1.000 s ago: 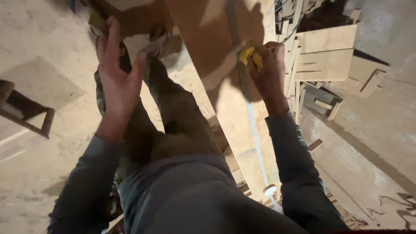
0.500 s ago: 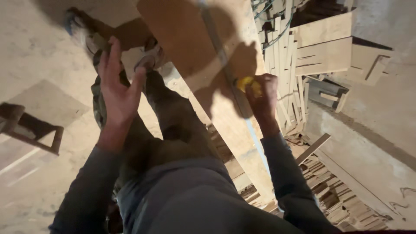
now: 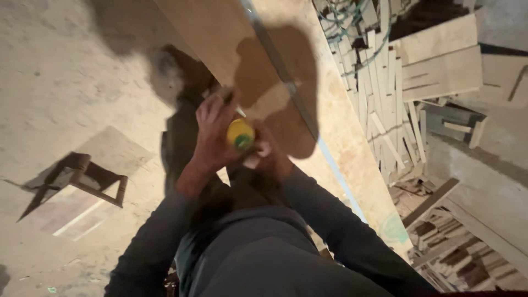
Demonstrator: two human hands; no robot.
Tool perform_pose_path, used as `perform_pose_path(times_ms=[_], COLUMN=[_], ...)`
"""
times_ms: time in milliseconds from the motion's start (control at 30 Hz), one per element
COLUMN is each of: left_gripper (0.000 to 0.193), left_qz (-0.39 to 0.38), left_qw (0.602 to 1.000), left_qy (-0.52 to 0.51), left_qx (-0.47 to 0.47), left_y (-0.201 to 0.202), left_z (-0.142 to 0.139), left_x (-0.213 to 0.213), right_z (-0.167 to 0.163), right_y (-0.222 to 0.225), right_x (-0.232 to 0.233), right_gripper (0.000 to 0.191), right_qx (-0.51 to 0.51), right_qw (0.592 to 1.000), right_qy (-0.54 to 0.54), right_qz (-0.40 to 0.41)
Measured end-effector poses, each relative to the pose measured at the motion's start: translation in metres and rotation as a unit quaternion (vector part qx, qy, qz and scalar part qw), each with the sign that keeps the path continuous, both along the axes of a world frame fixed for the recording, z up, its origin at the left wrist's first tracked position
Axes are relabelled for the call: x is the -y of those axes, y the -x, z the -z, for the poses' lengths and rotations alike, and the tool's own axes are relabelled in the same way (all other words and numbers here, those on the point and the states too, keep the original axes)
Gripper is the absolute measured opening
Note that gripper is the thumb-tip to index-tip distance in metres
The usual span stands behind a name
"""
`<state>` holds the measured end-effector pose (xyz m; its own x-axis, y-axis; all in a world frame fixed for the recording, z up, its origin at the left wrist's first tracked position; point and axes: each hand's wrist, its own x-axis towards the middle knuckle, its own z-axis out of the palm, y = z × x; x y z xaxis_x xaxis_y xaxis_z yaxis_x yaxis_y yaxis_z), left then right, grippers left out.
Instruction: The person carries a yellow glue bottle along a long wooden panel in a workshop, squeezing a bead of glue along a marked line on the wood. They then set the bottle on the workbench and handle small wood pieces and a metal strip near the glued panel.
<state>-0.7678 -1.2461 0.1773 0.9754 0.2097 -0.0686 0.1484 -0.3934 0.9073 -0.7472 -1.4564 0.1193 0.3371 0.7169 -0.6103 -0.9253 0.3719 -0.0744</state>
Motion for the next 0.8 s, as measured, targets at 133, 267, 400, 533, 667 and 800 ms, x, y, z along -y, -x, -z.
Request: perform_pose_path(times_ms=[133,267,400,533,667,800], left_gripper=[0.085,0.082,0.084,0.067,0.053,0.047], left_qz=[-0.02,0.003,0.036,-0.014,-0.123,-0.158], left_qw=[1.0,0.999,0.993,0.986,0.955,0.964], left_qy=[0.013,0.029,0.11,0.152,0.265,0.213], left_qx=[0.013,0.016,0.02,0.067,0.044,-0.028], left_y=[0.003,-0.005,-0.02,-0.03,-0.033,-0.012], left_z=[-0.001,0.0,-0.001,0.003,0.025,0.037], left_x=[-0.029,-0.047,-0.055,-0.066,-0.091,-0.129], right_z=[0.006,0.013,0.016,-0.006,-0.012,0.013], right_y=[-0.011,-0.042,-0.059,-0.101,-0.199,-0.276], right_x=[-0.038,-0.058,-0.073,-0.076,-0.089,-0.113], right_gripper=[0.045,0.048,0.038,0.033,0.013,0.022], right_qx=[-0.002,0.072,0.161,0.298,0.649,0.859], right_qw=[0.999,0.994,0.982,0.928,0.58,0.298], right_qy=[0.015,0.07,0.091,0.22,0.448,0.34], right_qz=[-0.047,-0.05,-0.037,-0.039,-0.202,-0.239])
